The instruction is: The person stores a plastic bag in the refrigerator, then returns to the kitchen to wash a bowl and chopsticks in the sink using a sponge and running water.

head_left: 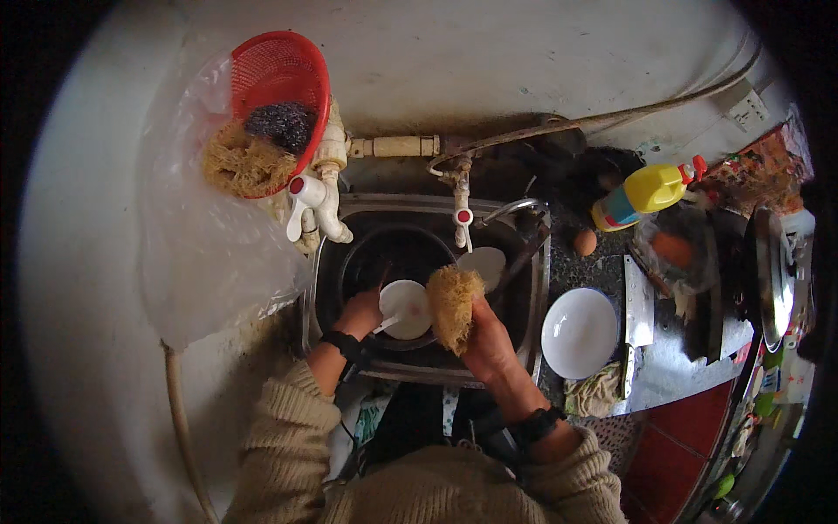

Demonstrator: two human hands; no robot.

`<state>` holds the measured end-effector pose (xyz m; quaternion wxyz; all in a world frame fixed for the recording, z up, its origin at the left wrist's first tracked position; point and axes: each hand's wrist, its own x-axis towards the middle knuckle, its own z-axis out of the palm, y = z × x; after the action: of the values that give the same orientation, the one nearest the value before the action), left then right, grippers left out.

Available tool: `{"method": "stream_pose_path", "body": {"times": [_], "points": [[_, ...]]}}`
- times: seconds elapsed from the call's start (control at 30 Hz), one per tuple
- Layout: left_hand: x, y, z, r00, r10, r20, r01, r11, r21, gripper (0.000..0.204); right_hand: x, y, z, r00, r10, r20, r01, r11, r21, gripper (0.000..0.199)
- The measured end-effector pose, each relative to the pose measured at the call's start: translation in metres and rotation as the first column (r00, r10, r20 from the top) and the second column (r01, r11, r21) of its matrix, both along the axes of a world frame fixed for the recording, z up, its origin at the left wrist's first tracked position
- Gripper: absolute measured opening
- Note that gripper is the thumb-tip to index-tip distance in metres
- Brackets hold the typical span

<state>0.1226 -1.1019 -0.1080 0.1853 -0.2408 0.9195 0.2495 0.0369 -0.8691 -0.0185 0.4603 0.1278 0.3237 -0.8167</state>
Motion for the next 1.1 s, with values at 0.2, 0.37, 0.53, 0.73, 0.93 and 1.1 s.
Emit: {"method": "stream_pose_path", "body": {"times": [0.2,0.37,0.53,0.73,0.93,1.1], "points": [[0.010,0.004,0.044,0.895,0.442,-0.064,-0.345,0.775,0.530,0.016,0.009,-0.018,-0.042,0.998,-0.069,0.010,0.068,0.994,0.083,0.038],[0.027,0.048,0.095,0.891,0.454,-0.006,-0.357,0.710,0.607,0.031,0.027,-0.068,-0.031,0.994,-0.070,0.083,0.054,0.981,0.185,0.039],[0.049,0.075,0.103,0.904,0.247,-0.350,-0.105,0.919,0.379,0.031,0.009,-0.094,-0.076,0.974,-0.183,0.133,0.145,0.956,0.256,0.025],[0.063,0.059,0.156,0.862,0.505,-0.056,-0.390,0.728,0.563,0.031,-0.022,-0.101,-0.085,0.947,-0.299,0.117,0.272,0.941,0.202,0.008],[0.069,0.046,0.156,0.782,0.595,-0.187,-0.447,0.744,0.497,0.024,0.002,-0.090,-0.085,0.976,-0.169,0.137,0.161,0.985,0.070,0.019],[0.067,0.059,0.123,0.884,0.335,-0.325,-0.209,0.907,0.366,0.021,0.052,-0.102,-0.052,0.957,0.023,0.288,-0.048,0.995,0.082,0.021]]}}
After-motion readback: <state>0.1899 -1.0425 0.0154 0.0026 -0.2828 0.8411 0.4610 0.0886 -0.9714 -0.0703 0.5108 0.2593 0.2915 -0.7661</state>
